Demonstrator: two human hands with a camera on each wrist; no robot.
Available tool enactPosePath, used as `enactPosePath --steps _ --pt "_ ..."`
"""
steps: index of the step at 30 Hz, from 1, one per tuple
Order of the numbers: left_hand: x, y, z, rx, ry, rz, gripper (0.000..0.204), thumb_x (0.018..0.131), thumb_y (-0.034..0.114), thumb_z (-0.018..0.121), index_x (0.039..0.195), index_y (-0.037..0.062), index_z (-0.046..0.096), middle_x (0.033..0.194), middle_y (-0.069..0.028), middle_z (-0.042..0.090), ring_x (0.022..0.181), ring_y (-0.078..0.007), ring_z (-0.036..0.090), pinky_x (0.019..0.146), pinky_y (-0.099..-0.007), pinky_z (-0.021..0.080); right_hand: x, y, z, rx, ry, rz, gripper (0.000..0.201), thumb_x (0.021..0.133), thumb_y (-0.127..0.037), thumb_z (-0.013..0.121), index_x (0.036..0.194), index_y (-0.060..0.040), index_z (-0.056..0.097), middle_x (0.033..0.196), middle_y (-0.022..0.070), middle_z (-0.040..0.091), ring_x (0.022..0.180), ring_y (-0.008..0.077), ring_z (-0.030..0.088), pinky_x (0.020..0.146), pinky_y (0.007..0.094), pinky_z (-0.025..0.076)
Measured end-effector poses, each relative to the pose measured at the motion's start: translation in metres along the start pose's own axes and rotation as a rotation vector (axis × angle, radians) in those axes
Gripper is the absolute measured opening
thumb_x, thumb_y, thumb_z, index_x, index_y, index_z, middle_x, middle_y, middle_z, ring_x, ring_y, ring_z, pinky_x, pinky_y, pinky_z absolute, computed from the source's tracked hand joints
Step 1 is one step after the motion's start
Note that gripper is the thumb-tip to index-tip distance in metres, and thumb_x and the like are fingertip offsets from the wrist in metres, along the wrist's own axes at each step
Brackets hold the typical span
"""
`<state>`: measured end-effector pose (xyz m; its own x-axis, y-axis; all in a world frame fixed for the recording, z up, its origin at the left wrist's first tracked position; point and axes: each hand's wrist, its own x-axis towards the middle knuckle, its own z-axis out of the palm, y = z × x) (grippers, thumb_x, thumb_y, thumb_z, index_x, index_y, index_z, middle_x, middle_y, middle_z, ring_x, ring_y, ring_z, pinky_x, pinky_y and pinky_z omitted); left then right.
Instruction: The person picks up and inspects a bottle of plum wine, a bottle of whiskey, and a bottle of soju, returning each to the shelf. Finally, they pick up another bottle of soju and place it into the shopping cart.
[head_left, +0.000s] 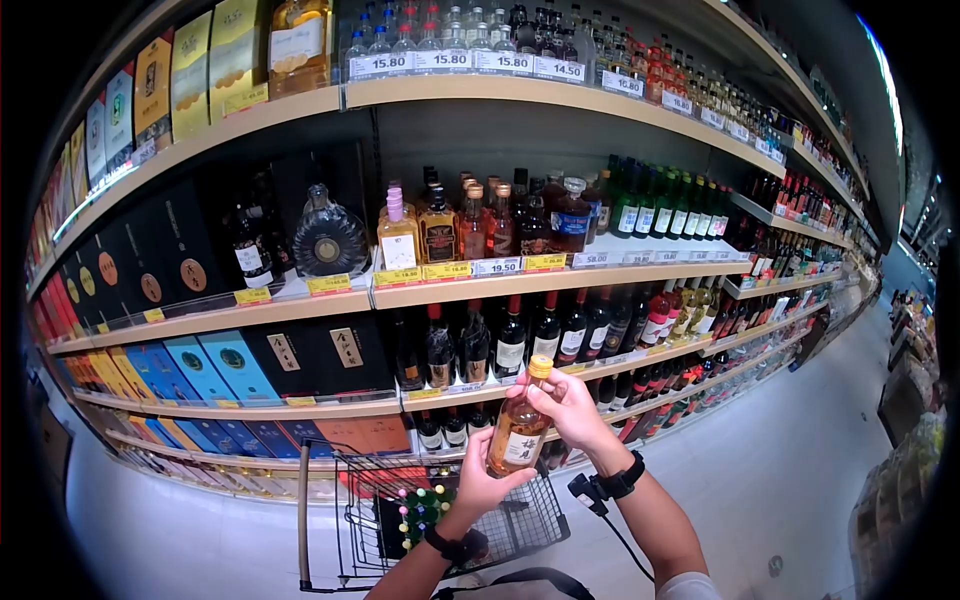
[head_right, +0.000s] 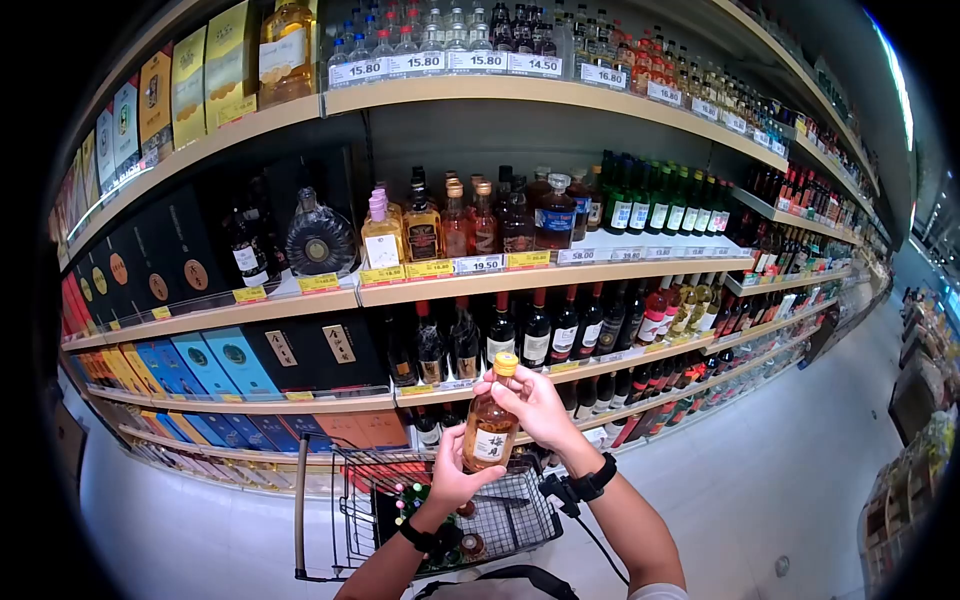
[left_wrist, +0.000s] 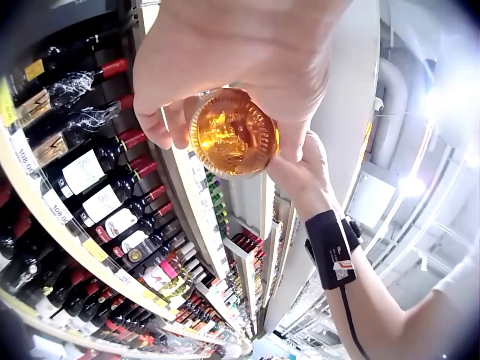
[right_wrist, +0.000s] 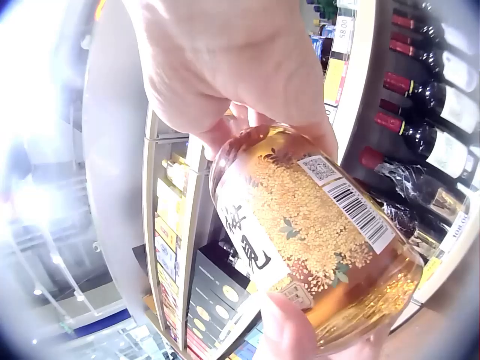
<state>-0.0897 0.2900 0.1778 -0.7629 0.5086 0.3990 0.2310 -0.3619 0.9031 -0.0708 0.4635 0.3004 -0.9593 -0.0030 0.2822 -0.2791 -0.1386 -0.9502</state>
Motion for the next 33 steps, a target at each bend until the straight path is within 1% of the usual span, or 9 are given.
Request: enactPosePath --steps 2,8,15,20,24,26,31,32,33 --pt "0.001 0.006 -0.005 -0.043 -0.009 -0.042 0.083 0.074 0.003 0.086 0.136 0.0014 0.031 0.133 -0.0152 0.054 0.124 -0.0207 0.055 0.106 -0.0369 0.045 0.004 -0.002 0.006 0.013 0.003 0.055 0.028 0.1 -0.015 0.059 0.122 0.0015 0.054 0.112 0.0098 0.069 0.105 0.0147 0.064 0.095 0.0309 0.052" --pt "0.012 0.007 -0.004 -0.123 0.009 -0.031 0.083 0.074 0.004 0.086 0.136 0.0002 0.031 0.132 -0.0155 0.054 0.123 -0.0215 0.056 0.105 -0.0367 0.046 0.015 -0.003 -0.002 0.011 0.01 0.01 0.028 0.1 -0.017 0.06 0.121 0.001 0.055 0.11 0.0107 0.07 0.105 0.0157 0.066 0.097 0.0326 0.051" --pt "0.026 -0.006 0.033 -0.061 0.078 -0.01 0.076 0.073 0.003 0.086 0.131 -0.0002 0.035 0.126 -0.016 0.057 0.118 -0.0208 0.059 0.101 -0.0357 0.049 0.016 -0.004 -0.044 0.012 -0.046 0.048 0.031 0.101 -0.019 0.059 0.123 0.0014 0.055 0.108 0.01 0.07 0.104 0.0153 0.066 0.097 0.0317 0.051" --pt "0.049 -0.024 0.082 -0.059 0.102 -0.031 0.082 0.071 0.005 0.089 0.131 -0.0018 0.034 0.124 -0.0167 0.056 0.114 -0.0201 0.06 0.098 -0.0343 0.052 0.014 -0.005 -0.102 0.035 -0.065 0.06 0.028 0.102 -0.02 0.057 0.121 0.0004 0.055 0.107 0.0096 0.07 0.103 0.0152 0.066 0.096 0.0321 0.051" --pt "0.076 -0.042 0.122 0.049 0.048 0.046 0.084 0.073 0.006 0.088 0.135 -0.0017 0.031 0.13 -0.0182 0.054 0.121 -0.0236 0.057 0.102 -0.0365 0.048 0.017 -0.009 -0.16 0.136 -0.064 0.012 0.029 0.102 -0.02 0.057 0.121 0.0008 0.053 0.107 0.0123 0.07 0.101 0.0175 0.067 0.095 0.0335 0.052" --pt "0.092 -0.049 0.138 0.1 0.008 0.062 0.084 0.074 0.005 0.087 0.136 -0.0013 0.031 0.133 -0.0197 0.052 0.124 -0.0243 0.055 0.105 -0.0375 0.045 0.014 -0.016 -0.184 0.159 -0.063 -0.015 0.027 0.102 -0.017 0.056 0.122 0.0009 0.053 0.107 0.0093 0.069 0.102 0.0157 0.065 0.094 0.0318 0.051" --pt "0.133 -0.043 0.173 0.227 -0.052 -0.011 0.086 0.073 -0.001 0.085 0.138 0.0003 0.03 0.136 -0.0177 0.051 0.127 -0.023 0.053 0.107 -0.0377 0.044 0.012 -0.024 -0.236 0.108 -0.114 -0.14 0.029 0.102 -0.017 0.057 0.124 0.0006 0.052 0.108 0.0079 0.067 0.104 0.0148 0.064 0.097 0.0323 0.05" --pt "0.14 -0.039 0.18 0.198 -0.048 -0.071 0.095 0.069 0.001 0.088 0.143 -0.0001 0.028 0.138 -0.0183 0.05 0.127 -0.0232 0.053 0.108 -0.037 0.043 0.011 -0.027 -0.245 0.132 -0.149 -0.157 0.029 0.102 -0.018 0.057 0.123 0.0006 0.052 0.109 0.0078 0.067 0.106 0.0146 0.063 0.099 0.0323 0.048" --pt "0.147 -0.028 0.191 0.258 -0.009 -0.051 0.095 0.067 0.003 0.09 0.143 -0.0017 0.034 0.134 -0.0179 0.054 0.124 -0.023 0.056 0.108 -0.0365 0.044 0.011 -0.031 -0.252 0.103 -0.189 -0.195 0.03 0.102 -0.018 0.058 0.124 0.0008 0.052 0.109 0.0076 0.067 0.107 0.0144 0.062 0.099 0.0317 0.048"
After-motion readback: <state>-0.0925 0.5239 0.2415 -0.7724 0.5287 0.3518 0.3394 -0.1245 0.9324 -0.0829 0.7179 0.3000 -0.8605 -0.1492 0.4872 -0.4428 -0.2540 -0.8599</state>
